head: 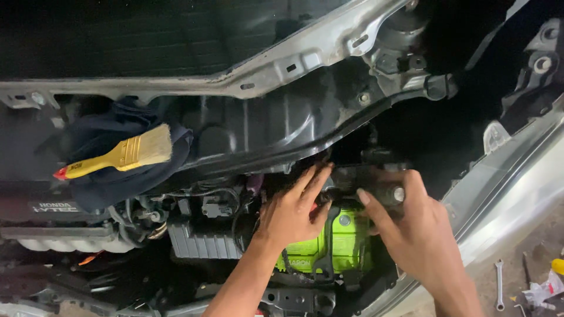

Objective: The person cleans the front frame and engine bay of a car using a brush and a cloth. They then use a screwdriver to loosen and remove bolts from a plastic cover near the battery and engine, detaching the cover and setting it aside.

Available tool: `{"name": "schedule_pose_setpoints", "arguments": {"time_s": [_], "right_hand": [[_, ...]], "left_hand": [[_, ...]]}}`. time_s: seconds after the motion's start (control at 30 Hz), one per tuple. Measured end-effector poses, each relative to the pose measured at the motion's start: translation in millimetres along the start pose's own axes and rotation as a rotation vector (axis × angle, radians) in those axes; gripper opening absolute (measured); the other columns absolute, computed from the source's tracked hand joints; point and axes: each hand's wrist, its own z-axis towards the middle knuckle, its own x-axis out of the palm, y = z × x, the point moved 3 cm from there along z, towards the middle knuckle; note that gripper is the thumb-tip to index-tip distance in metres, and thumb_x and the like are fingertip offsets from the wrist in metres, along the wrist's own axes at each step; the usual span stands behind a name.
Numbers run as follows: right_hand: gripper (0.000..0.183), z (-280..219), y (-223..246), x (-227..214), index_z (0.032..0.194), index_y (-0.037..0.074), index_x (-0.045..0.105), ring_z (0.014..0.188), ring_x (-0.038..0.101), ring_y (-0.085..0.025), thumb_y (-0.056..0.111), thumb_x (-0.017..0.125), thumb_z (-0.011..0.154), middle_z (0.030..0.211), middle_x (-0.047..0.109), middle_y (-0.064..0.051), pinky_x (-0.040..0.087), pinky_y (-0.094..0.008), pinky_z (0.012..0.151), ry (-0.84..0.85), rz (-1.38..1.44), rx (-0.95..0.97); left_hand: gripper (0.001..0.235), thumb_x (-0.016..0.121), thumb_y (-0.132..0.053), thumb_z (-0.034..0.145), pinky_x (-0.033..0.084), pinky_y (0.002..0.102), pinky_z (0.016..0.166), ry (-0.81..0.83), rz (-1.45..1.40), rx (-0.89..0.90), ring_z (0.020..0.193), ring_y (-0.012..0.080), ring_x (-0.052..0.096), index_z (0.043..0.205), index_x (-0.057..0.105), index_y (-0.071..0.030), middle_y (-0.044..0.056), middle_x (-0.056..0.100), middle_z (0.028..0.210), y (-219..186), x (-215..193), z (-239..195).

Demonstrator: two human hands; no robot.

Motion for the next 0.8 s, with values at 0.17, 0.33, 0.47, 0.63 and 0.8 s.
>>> {"name": "schedule_pose_setpoints", "arguments": {"time_s": [0.17,0.33,0.47,0.63,0.8], "right_hand": [[0.042,3.8,-4.2,5.1,0.129,0.02,0.048,0.072,0.089,-0.015,0.028,0.066,0.092,0.103,0.084,0.002,0.063,-0.03,0.068,0.216,-0.014,-0.169],[0.036,9.8,-27.4,27.1,0.124,0.021,0.058,0.066,0.088,-0.013,0.027,0.069,0.09,0.092,0.082,0.0,0.066,-0.028,0.066,0.12,-0.007,-0.24],[0.04,12.8,-29.2,34.1,0.117,0.014,0.064,0.053,0.075,-0.019,0.04,0.072,0.088,0.107,0.07,-0.001,0.056,-0.032,0.064,-0.088,-0.109,-0.439],[0.039,12.9,-21.1,27.6,0.114,0.015,0.061,0.044,0.065,-0.02,0.042,0.071,0.088,0.105,0.078,0.004,0.05,-0.031,0.063,-0.049,-0.123,-0.429],[0.048,10.4,-21.7,19.7,0.135,0.026,0.053,0.081,0.079,-0.017,0.021,0.069,0.09,0.125,0.077,0.005,0.063,-0.034,0.068,0.268,-0.083,-0.297]], "left_hand": [[0.064,0.064,-0.029,0.091,0.063,0.041,0.062,0.03,0.006,-0.044,0.076,0.0241,0.076,0.152,0.047,-0.02,0.004,0.056,0.154,-2.0,-1.5,1.2],[0.069,0.065,-0.025,0.086,0.061,0.043,0.082,0.005,-0.008,-0.019,0.112,0.03,0.073,0.152,0.047,-0.016,0.007,0.055,0.155,-0.5,-2.8,1.1],[0.069,0.064,-0.028,0.086,0.063,0.043,0.066,0.022,0.01,-0.055,0.087,0.0264,0.078,0.152,0.047,-0.019,0.002,0.05,0.159,1.6,0.6,-2.9],[0.07,0.064,-0.031,0.087,0.063,0.046,0.07,0.025,0.058,-0.054,0.102,0.0308,0.076,0.153,0.045,-0.021,0.002,0.051,0.158,0.3,-1.8,-0.8],[0.066,0.064,-0.029,0.089,0.063,0.043,0.065,0.007,0.036,-0.03,0.068,0.0252,0.077,0.151,0.049,-0.017,0.004,0.052,0.157,-0.2,-3.5,-0.7]]}}
